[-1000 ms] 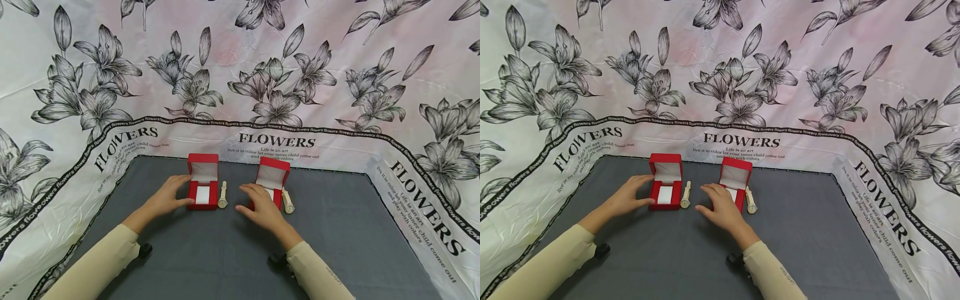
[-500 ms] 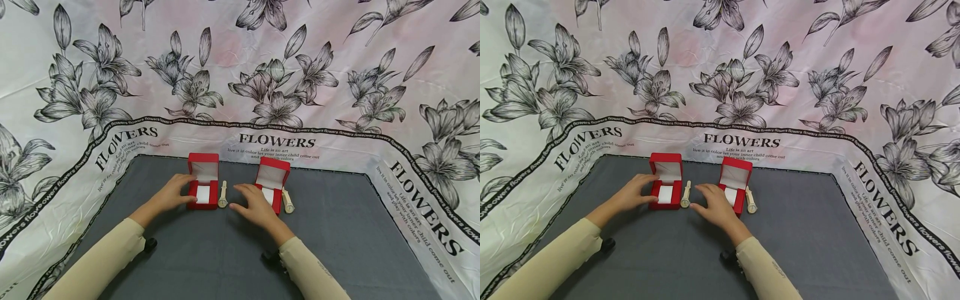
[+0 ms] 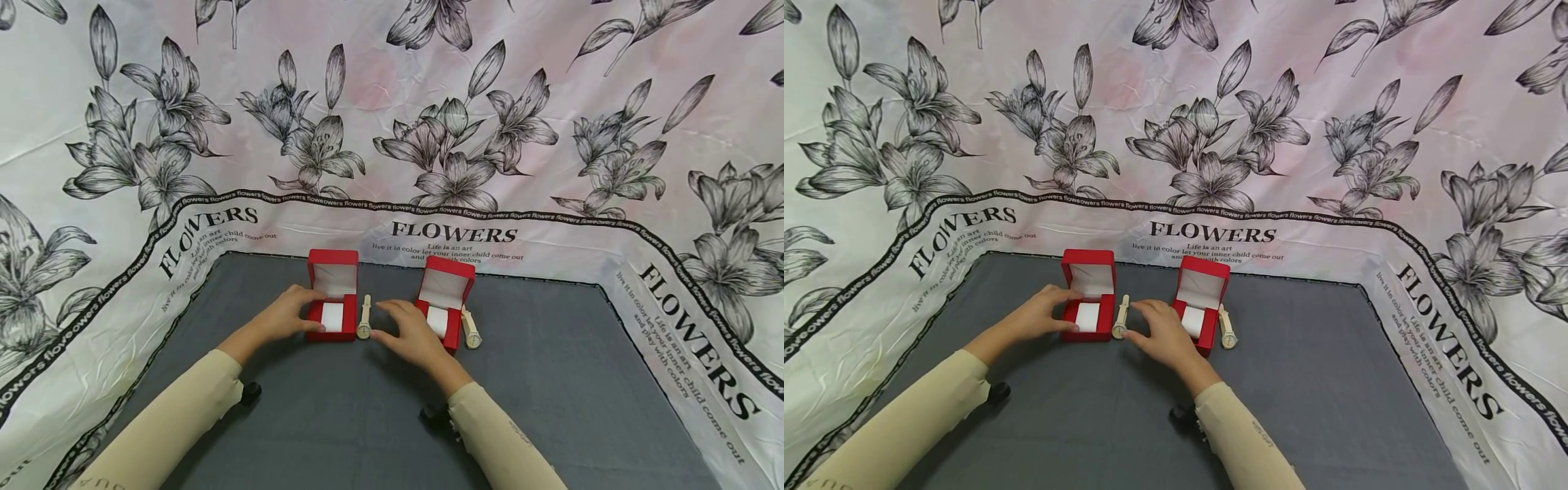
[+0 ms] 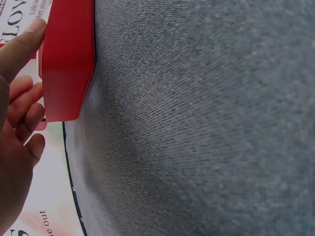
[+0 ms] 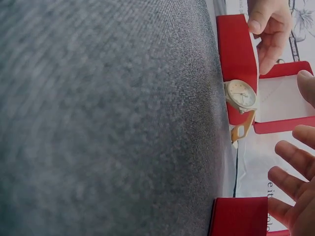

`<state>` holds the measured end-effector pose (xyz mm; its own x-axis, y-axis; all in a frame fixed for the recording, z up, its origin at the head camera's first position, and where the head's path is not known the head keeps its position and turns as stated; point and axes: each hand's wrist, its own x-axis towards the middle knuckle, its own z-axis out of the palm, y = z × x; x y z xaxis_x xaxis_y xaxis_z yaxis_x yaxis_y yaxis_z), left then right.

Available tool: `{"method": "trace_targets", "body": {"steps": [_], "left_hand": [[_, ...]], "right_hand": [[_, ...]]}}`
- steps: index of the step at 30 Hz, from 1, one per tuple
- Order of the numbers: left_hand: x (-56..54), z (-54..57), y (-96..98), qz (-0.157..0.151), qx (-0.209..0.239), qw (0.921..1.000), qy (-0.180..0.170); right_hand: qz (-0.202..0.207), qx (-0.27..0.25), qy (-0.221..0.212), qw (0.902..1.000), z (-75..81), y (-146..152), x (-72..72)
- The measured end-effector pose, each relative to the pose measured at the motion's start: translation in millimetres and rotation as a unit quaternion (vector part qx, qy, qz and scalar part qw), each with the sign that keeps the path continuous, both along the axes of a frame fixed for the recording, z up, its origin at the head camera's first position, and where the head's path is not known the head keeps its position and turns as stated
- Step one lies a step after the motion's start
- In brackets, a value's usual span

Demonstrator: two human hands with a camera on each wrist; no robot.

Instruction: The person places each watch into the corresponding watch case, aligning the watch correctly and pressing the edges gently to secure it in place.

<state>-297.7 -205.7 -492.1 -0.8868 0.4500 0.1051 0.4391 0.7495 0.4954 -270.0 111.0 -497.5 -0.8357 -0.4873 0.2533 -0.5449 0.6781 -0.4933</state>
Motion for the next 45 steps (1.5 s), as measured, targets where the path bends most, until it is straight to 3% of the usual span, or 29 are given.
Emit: {"method": "trace_targets", "body": {"steps": [12,18,27,35,45], "left_hand": [[-2.7,3.5,0.7,-0.004,-0.031,0.9988,-0.038],[-1.1,4.6,3.5,-0.03,-0.045,0.9983,-0.023],[-0.8,5.4,6.0,-0.034,-0.08,0.9962,-0.005],[3.1,2.5,4.9,-0.04,-0.063,0.9968,0.03],[5.9,0.4,8.4,-0.052,-0.07,0.9925,0.085]], "right_hand": [[-0.008,-0.003,-0.02,0.9998,-5.2,-8.0,-2.3],[-0.011,-0.012,-0.026,0.9995,-7.4,-12.9,-3.3],[-0.021,-0.01,-0.039,0.999,-11.0,-19.5,-0.7],[-0.04,0.014,-0.061,0.9973,-12.9,-24.5,2.8],[-0.043,0.067,-0.032,0.9963,-15.4,-29.7,4.1]]}}
